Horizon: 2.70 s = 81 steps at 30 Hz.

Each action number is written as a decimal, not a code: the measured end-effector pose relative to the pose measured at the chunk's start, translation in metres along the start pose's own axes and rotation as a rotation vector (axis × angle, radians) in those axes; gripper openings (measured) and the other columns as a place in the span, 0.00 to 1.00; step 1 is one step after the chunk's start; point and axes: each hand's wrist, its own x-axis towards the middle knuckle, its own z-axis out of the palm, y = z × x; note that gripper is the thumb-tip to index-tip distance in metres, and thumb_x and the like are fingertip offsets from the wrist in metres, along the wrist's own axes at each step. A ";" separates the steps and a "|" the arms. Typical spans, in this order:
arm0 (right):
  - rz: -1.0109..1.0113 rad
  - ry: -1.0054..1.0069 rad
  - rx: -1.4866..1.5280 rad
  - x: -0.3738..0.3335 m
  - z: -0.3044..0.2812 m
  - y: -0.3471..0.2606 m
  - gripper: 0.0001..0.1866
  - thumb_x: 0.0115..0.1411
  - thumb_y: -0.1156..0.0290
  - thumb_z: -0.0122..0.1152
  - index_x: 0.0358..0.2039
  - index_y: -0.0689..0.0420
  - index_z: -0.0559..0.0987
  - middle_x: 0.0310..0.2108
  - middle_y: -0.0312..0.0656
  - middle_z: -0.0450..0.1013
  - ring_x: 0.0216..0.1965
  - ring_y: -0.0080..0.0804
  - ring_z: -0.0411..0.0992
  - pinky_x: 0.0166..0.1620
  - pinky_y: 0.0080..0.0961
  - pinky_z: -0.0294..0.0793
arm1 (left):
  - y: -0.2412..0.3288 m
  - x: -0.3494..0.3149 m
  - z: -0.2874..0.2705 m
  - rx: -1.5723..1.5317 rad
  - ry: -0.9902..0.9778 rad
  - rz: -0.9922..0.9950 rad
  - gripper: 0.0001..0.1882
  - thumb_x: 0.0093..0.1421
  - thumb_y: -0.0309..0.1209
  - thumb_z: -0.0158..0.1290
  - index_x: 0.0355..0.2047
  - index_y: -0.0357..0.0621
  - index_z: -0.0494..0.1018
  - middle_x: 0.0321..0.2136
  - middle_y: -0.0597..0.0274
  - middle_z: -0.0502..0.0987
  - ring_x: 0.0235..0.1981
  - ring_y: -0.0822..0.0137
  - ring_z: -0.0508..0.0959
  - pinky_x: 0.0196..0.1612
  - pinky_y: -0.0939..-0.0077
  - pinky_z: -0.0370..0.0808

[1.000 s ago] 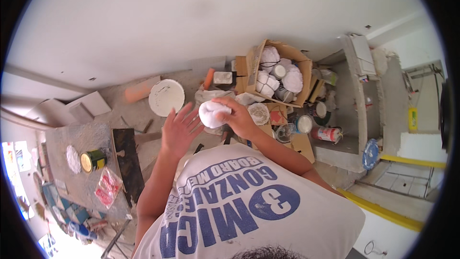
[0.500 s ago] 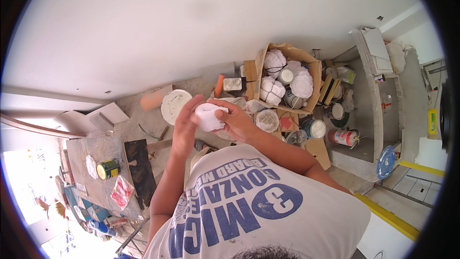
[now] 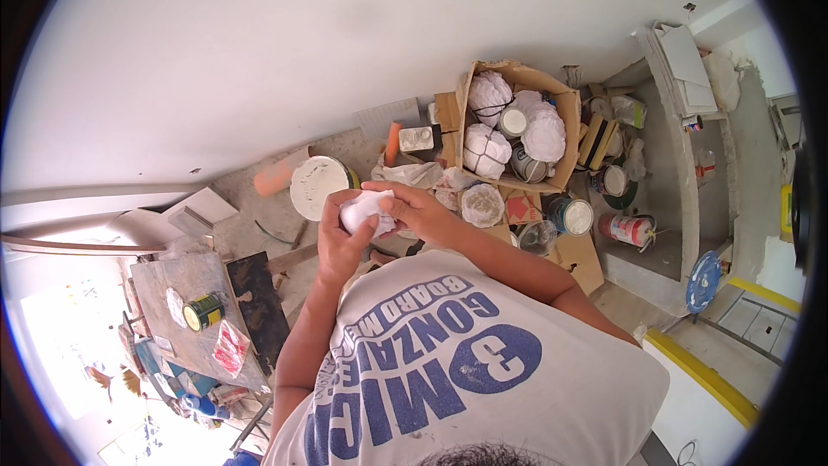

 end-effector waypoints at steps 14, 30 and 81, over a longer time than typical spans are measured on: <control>-0.216 0.009 -0.589 0.003 -0.018 -0.001 0.30 0.58 0.65 0.74 0.61 0.55 0.77 0.48 0.39 0.70 0.51 0.30 0.73 0.54 0.30 0.74 | 0.008 0.007 -0.017 -0.518 -0.240 -0.499 0.32 0.65 0.46 0.59 0.64 0.49 0.61 0.52 0.56 0.75 0.49 0.60 0.80 0.42 0.70 0.81; -0.282 0.208 -0.675 -0.001 0.000 0.001 0.34 0.58 0.62 0.72 0.63 0.62 0.72 0.50 0.52 0.73 0.47 0.43 0.74 0.52 0.34 0.73 | 0.018 0.010 0.005 0.794 0.001 0.345 0.28 0.46 0.27 0.72 0.48 0.42 0.76 0.51 0.51 0.78 0.50 0.49 0.80 0.50 0.58 0.79; -0.694 -0.118 -1.019 0.020 0.022 -0.003 0.35 0.53 0.74 0.73 0.62 0.50 0.72 0.64 0.51 0.62 0.63 0.51 0.64 0.63 0.42 0.69 | 0.017 -0.001 -0.015 -0.064 0.206 -0.317 0.14 0.78 0.45 0.38 0.48 0.51 0.67 0.28 0.72 0.70 0.22 0.82 0.66 0.21 0.85 0.60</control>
